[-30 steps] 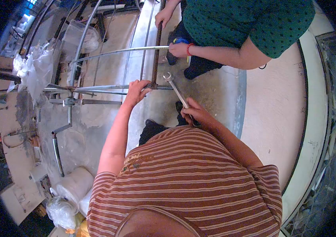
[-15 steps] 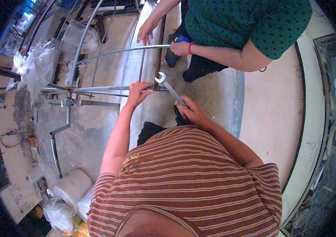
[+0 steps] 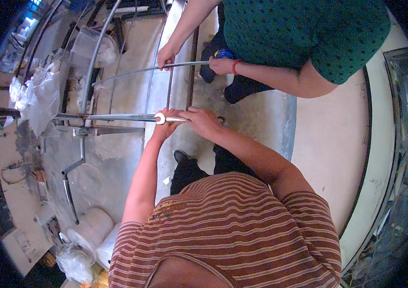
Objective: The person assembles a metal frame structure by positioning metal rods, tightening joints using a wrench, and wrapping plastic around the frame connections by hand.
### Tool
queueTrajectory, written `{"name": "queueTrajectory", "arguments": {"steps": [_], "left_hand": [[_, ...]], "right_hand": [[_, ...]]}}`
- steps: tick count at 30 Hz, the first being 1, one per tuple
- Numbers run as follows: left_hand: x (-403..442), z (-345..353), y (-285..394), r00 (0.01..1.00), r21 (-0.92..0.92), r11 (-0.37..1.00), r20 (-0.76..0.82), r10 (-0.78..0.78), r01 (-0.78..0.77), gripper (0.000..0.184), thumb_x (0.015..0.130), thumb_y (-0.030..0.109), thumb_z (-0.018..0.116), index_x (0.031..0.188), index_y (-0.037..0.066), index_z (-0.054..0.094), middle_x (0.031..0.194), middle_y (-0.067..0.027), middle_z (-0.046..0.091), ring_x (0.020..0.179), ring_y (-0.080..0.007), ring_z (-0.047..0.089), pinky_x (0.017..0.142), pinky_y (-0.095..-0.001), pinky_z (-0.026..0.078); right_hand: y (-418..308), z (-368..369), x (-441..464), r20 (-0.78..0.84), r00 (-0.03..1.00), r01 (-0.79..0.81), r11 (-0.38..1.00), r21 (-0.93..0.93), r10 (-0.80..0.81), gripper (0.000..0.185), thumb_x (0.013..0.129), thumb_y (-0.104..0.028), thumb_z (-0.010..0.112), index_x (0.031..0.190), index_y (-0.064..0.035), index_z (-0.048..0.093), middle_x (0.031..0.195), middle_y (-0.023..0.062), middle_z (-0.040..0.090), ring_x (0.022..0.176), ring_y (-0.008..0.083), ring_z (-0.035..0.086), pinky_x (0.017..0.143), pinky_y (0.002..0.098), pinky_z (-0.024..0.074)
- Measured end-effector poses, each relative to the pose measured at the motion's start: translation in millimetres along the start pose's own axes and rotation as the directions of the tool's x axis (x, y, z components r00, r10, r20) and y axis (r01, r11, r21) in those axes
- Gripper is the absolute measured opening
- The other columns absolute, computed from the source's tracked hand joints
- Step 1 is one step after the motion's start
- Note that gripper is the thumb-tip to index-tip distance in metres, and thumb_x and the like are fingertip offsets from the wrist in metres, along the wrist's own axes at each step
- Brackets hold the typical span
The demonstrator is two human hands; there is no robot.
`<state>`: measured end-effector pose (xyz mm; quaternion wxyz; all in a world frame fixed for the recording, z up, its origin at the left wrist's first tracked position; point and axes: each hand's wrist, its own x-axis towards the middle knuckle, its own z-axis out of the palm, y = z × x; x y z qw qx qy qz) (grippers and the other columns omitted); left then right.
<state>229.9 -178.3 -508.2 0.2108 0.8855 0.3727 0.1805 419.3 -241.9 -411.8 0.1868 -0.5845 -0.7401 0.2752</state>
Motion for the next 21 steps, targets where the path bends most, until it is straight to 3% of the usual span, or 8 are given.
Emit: {"name": "queueTrajectory", "arguments": {"steps": [3,5,8,12,14,17,21], "left_hand": [[3,-9,3,0.99,-0.015,0.999,0.136,-0.049,0.051,0.032,0.08,0.033,0.065,0.109,0.017,0.065,0.093,-0.004,0.062,0.088,-0.0271,0.054,0.079,-0.042,0.035],[4,-9,5,0.991,-0.012,0.999,0.126,-0.035,0.037,0.032,0.08,0.033,0.065,0.108,0.017,0.065,0.093,-0.0036,0.062,0.088,-0.0263,0.054,0.079,-0.0416,0.035],[5,-10,4,0.994,-0.014,1.0,0.103,-0.024,0.026,0.033,0.08,0.033,0.065,0.108,0.016,0.066,0.092,-0.0032,0.062,0.089,-0.0256,0.054,0.079,-0.0411,0.035],[4,-12,6,0.996,-0.062,0.997,0.086,-0.03,0.036,0.033,0.08,0.033,0.066,0.107,0.016,0.066,0.09,-0.0029,0.062,0.088,-0.0253,0.054,0.079,-0.0401,0.035],[4,-11,6,0.996,-0.061,0.997,0.076,-0.045,0.049,0.03,0.079,0.031,0.066,0.107,0.019,0.066,0.088,-0.0005,0.061,0.086,-0.024,0.053,0.08,-0.0395,0.034],[4,-10,5,0.996,-0.053,0.997,0.07,-0.048,0.052,0.028,0.079,0.03,0.066,0.106,0.021,0.067,0.086,0.0006,0.061,0.084,-0.0232,0.053,0.08,-0.039,0.034],[4,-8,3,0.996,-0.025,0.999,0.082,-0.036,0.038,0.027,0.08,0.029,0.066,0.106,0.021,0.067,0.085,0.0007,0.06,0.083,-0.0229,0.053,0.08,-0.0384,0.034]], "right_hand": [[-2,0,6,0.037,0.999,-0.004,0.999,-0.032,0.006,0.033,0.086,-0.012,0.054,0.117,-0.0211,0.06,0.096,0.0124,0.059,0.088,0.0354,0.063,0.073,0.0456,0.0507],[2,1,8,0.056,0.998,0.026,0.999,-0.033,-0.024,0.031,0.086,-0.01,0.052,0.115,-0.0186,0.06,0.096,0.012,0.06,0.088,0.0353,0.063,0.073,0.0455,0.0507],[8,4,12,0.019,0.996,0.091,0.994,-0.06,-0.09,0.03,0.084,-0.009,0.06,0.113,-0.0162,0.059,0.088,0.0106,0.057,0.082,0.0347,0.062,0.07,0.0454,0.0496],[12,5,12,0.023,0.995,0.099,0.993,-0.058,-0.098,0.026,0.084,-0.01,0.06,0.11,-0.0144,0.059,0.088,0.0105,0.057,0.081,0.0346,0.063,0.069,0.0451,0.0498],[13,3,14,0.025,0.993,0.12,0.992,-0.048,-0.119,0.023,0.084,-0.012,0.061,0.107,-0.0135,0.059,0.087,0.0108,0.057,0.081,0.0344,0.063,0.068,0.0449,0.0499],[19,5,17,0.091,0.986,0.144,0.987,-0.065,-0.138,0.016,0.085,-0.014,0.055,0.101,-0.0124,0.059,0.09,0.0118,0.06,0.085,0.0353,0.064,0.07,0.0463,0.0512],[26,4,21,0.098,0.976,0.2,0.977,-0.071,-0.192,0.013,0.085,-0.017,0.057,0.097,-0.0117,0.058,0.088,0.0114,0.06,0.083,0.0352,0.065,0.069,0.0466,0.0514]]}}
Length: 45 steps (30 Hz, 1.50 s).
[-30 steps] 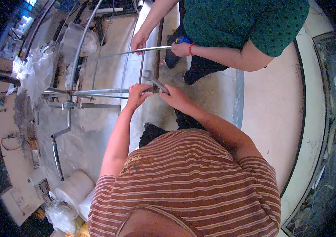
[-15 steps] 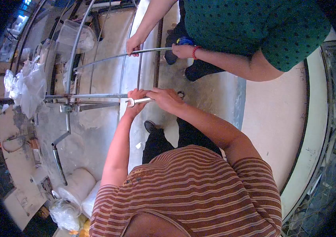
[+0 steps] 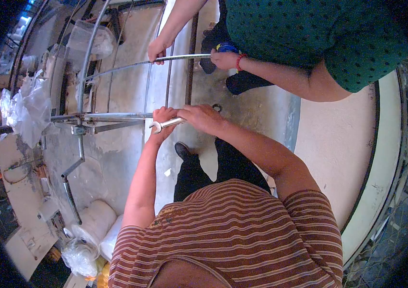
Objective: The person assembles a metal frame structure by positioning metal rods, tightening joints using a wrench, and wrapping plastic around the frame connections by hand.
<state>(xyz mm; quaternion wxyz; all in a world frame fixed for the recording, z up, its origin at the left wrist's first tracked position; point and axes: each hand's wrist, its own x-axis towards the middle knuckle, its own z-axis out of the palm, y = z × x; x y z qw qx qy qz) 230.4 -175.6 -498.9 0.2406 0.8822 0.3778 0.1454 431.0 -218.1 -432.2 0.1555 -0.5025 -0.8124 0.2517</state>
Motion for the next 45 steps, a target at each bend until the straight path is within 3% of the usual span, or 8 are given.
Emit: {"name": "queueTrajectory", "arguments": {"steps": [20,23,25,29,35,40,42,45], "left_hand": [[-1,2,0,0.999,-0.035,0.999,-0.035,0.034,-0.035,0.032,0.079,0.033,0.066,0.106,0.016,0.066,0.088,-0.0021,0.061,0.084,-0.0256,0.053,0.079,-0.0415,0.035],[-3,0,1,0.999,-0.086,0.996,-0.04,0.025,-0.028,0.032,0.08,0.033,0.067,0.105,0.014,0.068,0.09,-0.004,0.063,0.089,-0.0268,0.055,0.082,-0.0422,0.035],[-9,19,-13,0.986,-0.025,0.998,-0.158,0.056,-0.06,0.031,0.079,0.031,0.071,0.105,0.015,0.07,0.097,-0.0039,0.066,0.096,-0.0264,0.055,0.088,-0.0413,0.034],[-4,0,4,0.998,-0.138,0.99,-0.066,-0.021,0.011,0.032,0.078,0.031,0.071,0.105,0.015,0.069,0.105,-0.003,0.066,0.097,-0.0264,0.054,0.088,-0.0405,0.032],[-2,-6,8,0.998,-0.122,0.99,0.018,-0.061,0.063,0.034,0.077,0.031,0.071,0.107,0.016,0.068,0.097,-0.0021,0.064,0.094,-0.0249,0.053,0.085,-0.0393,0.032],[-2,-7,10,0.998,-0.158,0.987,-0.039,-0.048,0.041,0.033,0.078,0.033,0.07,0.107,0.017,0.068,0.089,-0.0015,0.062,0.088,-0.0235,0.052,0.085,-0.0388,0.033],[-2,-7,9,0.998,-0.162,0.986,-0.03,-0.053,0.048,0.033,0.078,0.034,0.07,0.107,0.017,0.068,0.089,-0.0012,0.062,0.088,-0.0232,0.052,0.085,-0.0389,0.033],[-3,-6,8,0.998,-0.161,0.986,-0.055,-0.04,0.031,0.034,0.078,0.035,0.07,0.106,0.017,0.068,0.088,-0.0008,0.062,0.087,-0.0228,0.052,0.085,-0.0388,0.033]], "right_hand": [[-9,12,-6,-0.08,0.988,-0.129,0.991,0.02,0.13,0.021,0.086,-0.019,0.059,0.104,-0.0097,0.056,0.093,0.0127,0.062,0.087,0.0351,0.064,0.072,0.0472,0.0516],[-16,-1,-4,-0.029,0.956,-0.27,0.917,0.294,0.291,0.023,0.085,-0.022,0.062,0.102,-0.0077,0.057,0.092,0.0154,0.064,0.086,0.0369,0.064,0.072,0.0472,0.0513],[-12,-13,4,0.054,0.954,-0.3,0.944,0.135,0.295,0.024,0.083,-0.022,0.065,0.099,-0.0055,0.059,0.09,0.0173,0.066,0.086,0.0369,0.065,0.072,0.0462,0.052],[-11,-29,40,0.103,0.975,-0.176,0.966,-0.187,0.197,0.022,0.078,-0.018,0.067,0.092,-0.0023,0.062,0.084,0.0191,0.067,0.084,0.0359,0.066,0.072,0.0447,0.0532],[-28,-41,83,0.18,0.968,-0.108,0.935,-0.337,0.177,0.022,0.072,-0.008,0.068,0.092,-0.0036,0.061,0.091,0.0204,0.064,0.093,0.0388,0.063,0.078,0.0471,0.0497],[25,-15,19,-0.025,0.971,-0.235,0.964,0.127,0.24,0.031,0.079,-0.006,0.063,0.11,-0.0051,0.061,0.088,0.0171,0.064,0.077,0.0274,0.067,0.067,0.0389,0.0554],[3,-31,-16,0.352,0.791,-0.549,0.327,0.769,0.501,0.032,0.088,-0.008,0.057,0.12,-0.0051,0.056,0.082,0.0087,0.061,0.066,0.0192,0.063,0.057,0.0341,0.0557],[-17,-17,-33,0.283,0.531,-0.431,-0.033,0.902,0.798,0.023,0.089,-0.007,0.052,0.111,-0.0073,0.054,0.08,0.0076,0.057,0.059,0.0188,0.059,0.047,0.0333,0.0532]]}}
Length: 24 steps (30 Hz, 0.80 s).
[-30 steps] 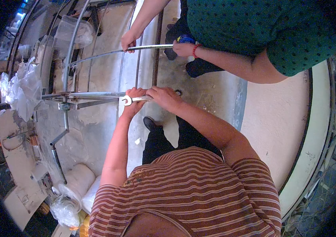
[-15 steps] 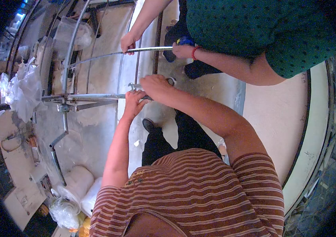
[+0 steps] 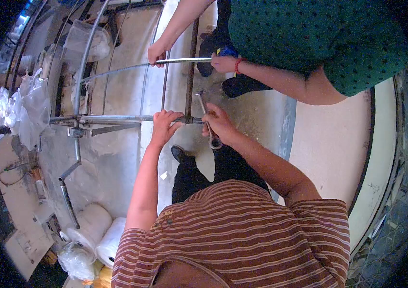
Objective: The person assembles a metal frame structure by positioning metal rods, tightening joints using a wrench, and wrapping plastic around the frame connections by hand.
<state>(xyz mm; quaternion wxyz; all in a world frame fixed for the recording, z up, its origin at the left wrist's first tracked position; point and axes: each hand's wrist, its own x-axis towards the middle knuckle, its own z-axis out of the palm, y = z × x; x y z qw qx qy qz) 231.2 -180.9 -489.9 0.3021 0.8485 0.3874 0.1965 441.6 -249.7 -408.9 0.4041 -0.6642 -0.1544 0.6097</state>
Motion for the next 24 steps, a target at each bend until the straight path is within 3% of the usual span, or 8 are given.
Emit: {"name": "queueTrajectory", "arguments": {"steps": [4,7,10,13,16,19,22,24], "left_hand": [[1,-2,0,0.999,0.0,0.999,-0.008,0.035,-0.035,0.033,0.078,0.035,0.069,0.105,0.017,0.068,0.087,0.0004,0.061,0.083,-0.0231,0.052,0.081,-0.038,0.034],[0,0,0,0.999,0.028,0.998,-0.017,0.048,-0.048,0.031,0.078,0.033,0.069,0.105,0.017,0.067,0.087,0.0002,0.061,0.084,-0.0231,0.052,0.082,-0.0379,0.034],[-1,-1,-6,0.999,-0.003,1.0,0.042,0.023,-0.023,0.034,0.079,0.034,0.069,0.107,0.014,0.066,0.09,-0.0015,0.063,0.087,-0.024,0.054,0.084,-0.0384,0.034],[-2,-3,-8,0.998,-0.031,0.999,0.064,0.023,-0.021,0.034,0.08,0.032,0.069,0.109,0.013,0.066,0.092,-0.0018,0.064,0.088,-0.0239,0.054,0.084,-0.0385,0.034],[-3,-1,-8,0.999,-0.054,0.997,0.0,0.053,-0.053,0.032,0.078,0.029,0.07,0.106,0.014,0.066,0.086,-0.0007,0.061,0.084,-0.023,0.052,0.083,-0.0374,0.034],[-2,-2,-8,0.999,-0.072,0.996,-0.004,0.046,-0.047,0.033,0.079,0.029,0.069,0.107,0.014,0.066,0.086,-0.0006,0.061,0.084,-0.0229,0.052,0.083,-0.0372,0.034],[0,-5,-4,0.999,-0.066,0.997,-0.005,0.046,-0.046,0.033,0.079,0.031,0.069,0.107,0.014,0.066,0.087,-0.0005,0.061,0.084,-0.0227,0.052,0.082,-0.037,0.034],[0,-5,-5,1.0,-0.066,0.997,0.011,0.027,-0.026,0.034,0.078,0.032,0.069,0.107,0.014,0.067,0.087,-0.0004,0.061,0.084,-0.0227,0.052,0.082,-0.037,0.034]], "right_hand": [[16,2,33,-0.152,0.978,-0.083,0.934,0.346,0.143,0.009,0.092,-0.007,0.05,0.101,-0.0085,0.054,0.078,0.0039,0.057,0.057,0.0124,0.056,0.046,0.0292,0.0501],[14,16,48,0.023,0.977,-0.212,0.963,0.166,0.211,0.003,0.093,-0.008,0.05,0.095,-0.0079,0.053,0.075,0.0037,0.056,0.056,0.013,0.055,0.046,0.0295,0.0496],[20,27,60,0.154,0.971,-0.211,0.958,0.192,0.183,0.004,0.085,-0.008,0.053,0.082,-0.0047,0.053,0.064,0.0079,0.054,0.05,0.0203,0.054,0.043,0.0342,0.0467],[24,21,64,0.067,0.985,-0.169,0.97,0.176,0.16,0.01,0.085,-0.008,0.053,0.077,-0.004,0.054,0.062,0.0076,0.054,0.048,0.0205,0.053,0.043,0.0341,0.0468],[38,0,77,0.066,0.969,-0.248,0.944,0.218,0.24,0.003,0.094,-0.007,0.048,0.096,-0.0076,0.049,0.072,0.0034,0.055,0.055,0.0122,0.053,0.044,0.0277,0.0458],[37,-4,62,0.02,0.982,-0.186,0.947,0.26,0.187,0.01,0.087,-0.011,0.053,0.096,-0.0051,0.054,0.071,0.0059,0.055,0.052,0.0168,0.054,0.043,0.0317,0.0473],[26,-7,30,0.06,0.993,-0.105,0.99,0.095,0.099,0.027,0.088,-0.01,0.053,0.114,-0.0063,0.048,0.078,0.0052,0.055,0.055,0.0149,0.055,0.045,0.0302,0.0481],[11,-8,2,0.1,0.995,-0.02,0.999,0.043,0.015,0.012,0.092,-0.01,0.047,0.103,-0.0082,0.048,0.08,0.0036,0.055,0.059,0.0123,0.055,0.048,0.0277,0.0471]]}}
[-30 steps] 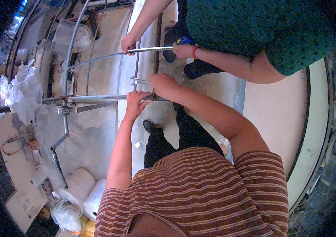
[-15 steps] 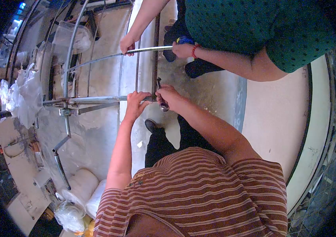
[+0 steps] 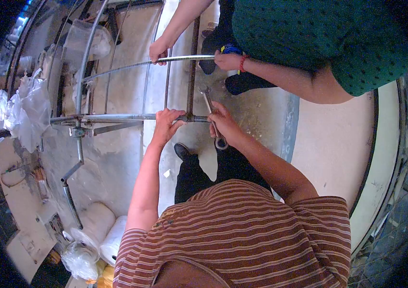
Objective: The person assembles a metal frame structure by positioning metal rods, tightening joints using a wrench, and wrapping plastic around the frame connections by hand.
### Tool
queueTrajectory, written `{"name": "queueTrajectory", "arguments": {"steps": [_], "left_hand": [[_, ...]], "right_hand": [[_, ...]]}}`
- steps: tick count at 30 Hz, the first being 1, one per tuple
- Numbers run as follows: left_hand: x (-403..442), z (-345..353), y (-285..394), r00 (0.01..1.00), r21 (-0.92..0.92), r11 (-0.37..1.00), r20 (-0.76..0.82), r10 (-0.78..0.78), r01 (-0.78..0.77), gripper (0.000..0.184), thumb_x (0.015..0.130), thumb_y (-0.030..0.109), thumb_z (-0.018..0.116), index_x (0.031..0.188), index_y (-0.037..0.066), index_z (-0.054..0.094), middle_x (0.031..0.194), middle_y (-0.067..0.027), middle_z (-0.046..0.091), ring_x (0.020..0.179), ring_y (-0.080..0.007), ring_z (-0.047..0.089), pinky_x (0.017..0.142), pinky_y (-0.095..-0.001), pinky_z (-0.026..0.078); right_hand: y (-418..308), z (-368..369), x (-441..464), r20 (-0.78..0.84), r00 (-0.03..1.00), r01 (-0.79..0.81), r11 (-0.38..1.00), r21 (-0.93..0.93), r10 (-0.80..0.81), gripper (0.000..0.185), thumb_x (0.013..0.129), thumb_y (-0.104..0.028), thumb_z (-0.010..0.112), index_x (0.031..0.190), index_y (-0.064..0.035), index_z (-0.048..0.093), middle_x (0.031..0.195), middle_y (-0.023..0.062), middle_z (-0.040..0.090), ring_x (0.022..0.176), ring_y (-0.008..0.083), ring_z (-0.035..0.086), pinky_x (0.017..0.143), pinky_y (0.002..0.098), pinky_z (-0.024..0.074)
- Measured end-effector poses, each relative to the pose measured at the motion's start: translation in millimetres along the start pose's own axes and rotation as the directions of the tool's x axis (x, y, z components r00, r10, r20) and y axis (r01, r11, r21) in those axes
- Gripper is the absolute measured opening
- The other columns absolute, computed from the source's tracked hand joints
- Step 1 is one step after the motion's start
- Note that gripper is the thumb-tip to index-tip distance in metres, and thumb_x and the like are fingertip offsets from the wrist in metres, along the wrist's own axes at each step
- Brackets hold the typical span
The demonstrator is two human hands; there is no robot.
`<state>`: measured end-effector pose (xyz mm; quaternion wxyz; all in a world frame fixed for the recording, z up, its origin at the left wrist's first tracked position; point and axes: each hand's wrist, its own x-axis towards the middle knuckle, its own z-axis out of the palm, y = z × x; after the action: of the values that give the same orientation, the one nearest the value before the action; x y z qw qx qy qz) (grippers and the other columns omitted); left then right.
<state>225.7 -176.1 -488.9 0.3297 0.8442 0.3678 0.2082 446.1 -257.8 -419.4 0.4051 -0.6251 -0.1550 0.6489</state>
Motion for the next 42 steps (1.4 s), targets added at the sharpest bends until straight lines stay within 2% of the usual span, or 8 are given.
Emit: {"name": "queueTrajectory", "arguments": {"steps": [7,13,19,26,29,32,38,42], "left_hand": [[-1,1,-2,1.0,0.01,1.0,-0.01,0.017,-0.017,0.034,0.078,0.032,0.069,0.106,0.014,0.068,0.084,0.0002,0.061,0.083,-0.0218,0.052,0.081,-0.0365,0.034],[-1,0,-2,1.0,0.001,1.0,-0.011,0.024,-0.024,0.033,0.077,0.031,0.07,0.106,0.015,0.069,0.084,0.0006,0.061,0.081,-0.0217,0.052,0.08,-0.0363,0.034],[-2,4,-7,0.999,0.031,0.999,0.045,-0.029,0.028,0.033,0.076,0.032,0.071,0.105,0.015,0.069,0.083,-0.0002,0.061,0.082,-0.0221,0.052,0.08,-0.0372,0.034],[-2,0,-2,1.0,-0.004,1.0,0.014,-0.014,0.014,0.034,0.077,0.033,0.071,0.105,0.014,0.069,0.083,-0.0005,0.061,0.083,-0.0225,0.052,0.081,-0.0374,0.034],[-1,-3,-1,0.999,-0.001,1.0,0.033,-0.018,0.018,0.033,0.077,0.032,0.071,0.104,0.014,0.069,0.083,-0.0006,0.061,0.083,-0.0222,0.052,0.082,-0.0369,0.034],[-2,-3,-1,0.999,-0.001,1.0,0.028,-0.019,0.019,0.033,0.076,0.033,0.071,0.104,0.014,0.07,0.083,-0.0004,0.061,0.083,-0.0221,0.053,0.082,-0.0365,0.034],[0,-3,-1,0.999,-0.007,1.0,0.027,-0.027,0.028,0.034,0.075,0.034,0.071,0.103,0.014,0.07,0.083,-0.0003,0.062,0.083,-0.0217,0.053,0.081,-0.0362,0.035],[1,-4,0,0.999,-0.004,0.999,0.037,-0.036,0.036,0.035,0.075,0.036,0.071,0.102,0.015,0.07,0.081,-0.0007,0.061,0.083,-0.0215,0.054,0.081,-0.0364,0.035]], "right_hand": [[2,-11,-12,0.261,0.93,0.338,0.885,-0.32,-0.26,0.015,0.097,-0.019,0.048,0.1,-0.0052,0.051,0.075,0.0023,0.052,0.06,0.0099,0.055,0.053,0.0248,0.0442],[-44,19,-23,0.436,0.899,0.31,0.779,-0.545,-0.053,0.022,0.099,-0.022,0.048,0.091,-0.0034,0.057,0.064,0.0008,0.052,0.052,0.0094,0.053,0.053,0.0254,0.0432],[-40,18,3,0.65,0.729,0.415,0.894,-0.167,-0.217,0.029,0.1,-0.027,0.048,0.085,-0.0045,0.058,0.066,0.0014,0.058,0.05,0.0104,0.054,0.048,0.027,0.0453],[-68,25,-5,0.465,0.885,0.303,0.777,-0.552,-0.014,0.035,0.095,-0.032,0.056,0.083,-0.0002,0.067,0.06,0.0028,0.056,0.052,0.0103,0.054,0.052,0.0277,0.0434],[-61,22,6,0.494,0.835,0.546,0.481,-0.686,-0.243,0.035,0.091,-0.033,0.06,0.082,0.0002,0.066,0.059,0.0028,0.057,0.052,0.0106,0.055,0.05,0.0289,0.0437],[-52,17,18,0.463,0.862,0.507,0.396,-0.766,-0.207,0.034,0.084,-0.039,0.064,0.09,-0.0064,0.069,0.069,0.0177,0.063,0.063,0.0307,0.063,0.063,0.0418,0.0475],[-40,18,22,0.401,0.899,0.431,0.518,-0.739,-0.175,0.031,0.084,-0.037,0.064,0.087,-0.0062,0.068,0.068,0.0161,0.062,0.064,0.0327,0.062,0.062,0.0425,0.0465],[-34,17,34,0.5,0.847,0.524,0.432,-0.734,-0.178,0.031,0.083,-0.036,0.064,0.087,-0.0052,0.065,0.068,0.0156,0.061,0.063,0.0316,0.061,0.061,0.0436,0.0445]]}}
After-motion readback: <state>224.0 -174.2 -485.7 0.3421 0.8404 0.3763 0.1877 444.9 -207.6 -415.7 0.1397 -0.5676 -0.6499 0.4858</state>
